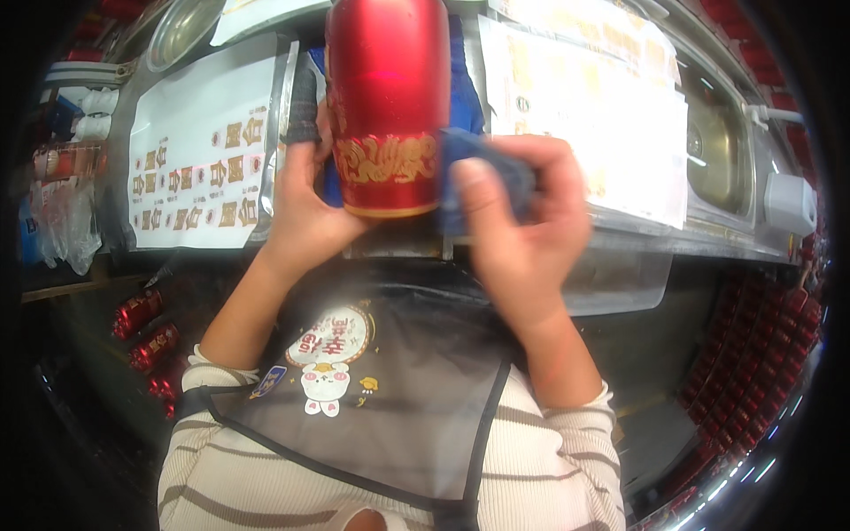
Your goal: The person applies gold stickers to red cylindrical cans. They pick up a can, place a sticker on its side, smooth it with a blue tool, and set the can aside. The process repeats with multiple cans.
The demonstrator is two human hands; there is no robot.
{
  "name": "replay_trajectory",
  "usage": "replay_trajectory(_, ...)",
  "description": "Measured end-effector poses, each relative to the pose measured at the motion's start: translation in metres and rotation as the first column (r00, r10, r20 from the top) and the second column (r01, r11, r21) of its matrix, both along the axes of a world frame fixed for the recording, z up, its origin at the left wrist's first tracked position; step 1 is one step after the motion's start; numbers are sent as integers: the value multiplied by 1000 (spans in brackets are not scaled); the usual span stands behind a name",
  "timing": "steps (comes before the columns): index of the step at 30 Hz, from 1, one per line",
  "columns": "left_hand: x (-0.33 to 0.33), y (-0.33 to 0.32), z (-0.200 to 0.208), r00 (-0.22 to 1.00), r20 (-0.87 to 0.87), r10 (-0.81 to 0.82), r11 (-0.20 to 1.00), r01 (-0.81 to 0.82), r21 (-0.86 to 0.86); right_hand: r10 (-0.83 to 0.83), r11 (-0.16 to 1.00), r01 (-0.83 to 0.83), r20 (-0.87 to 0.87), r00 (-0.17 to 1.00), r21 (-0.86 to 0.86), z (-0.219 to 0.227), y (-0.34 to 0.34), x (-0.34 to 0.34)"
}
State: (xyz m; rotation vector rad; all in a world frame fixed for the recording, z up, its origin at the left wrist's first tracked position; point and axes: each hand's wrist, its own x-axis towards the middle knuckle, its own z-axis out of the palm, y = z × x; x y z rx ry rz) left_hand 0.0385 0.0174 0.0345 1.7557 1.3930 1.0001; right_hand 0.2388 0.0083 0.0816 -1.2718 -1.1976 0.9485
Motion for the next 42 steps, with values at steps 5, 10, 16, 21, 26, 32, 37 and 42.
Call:
replay_trajectory(5,-3,1,7,997,-63,-49,999,48,-16,-84,991,91,72,994,-96,-17,25,16)
replay_trajectory(10,5,0,16,1000,-25,3,993,0,120,-77,990,95,164,984,-108,-23,19,15)
replay_trajectory(16,0,-7,13,941,-334,50,920,87,382,-125,953,10,363,923,302,-15,-5,-8)
replay_trajectory(21,-6,-12,-4,972,-227,53,922,39,385,88,849,-360,569,818,386,9,-9,0)
replay_trajectory(26,-6,-11,-2,982,-182,51,915,27,403,14,834,-325,570,821,447,8,0,-8)
replay_trajectory(32,-1,-8,16,983,-176,54,901,28,432,-82,969,14,266,960,247,-2,-10,-6)
replay_trajectory(37,1,-1,14,988,-153,11,929,46,368,10,918,-206,500,866,338,14,-20,-2)
replay_trajectory(42,7,10,24,969,-245,-31,885,141,443,221,806,-486,590,777,337,25,-13,-12)
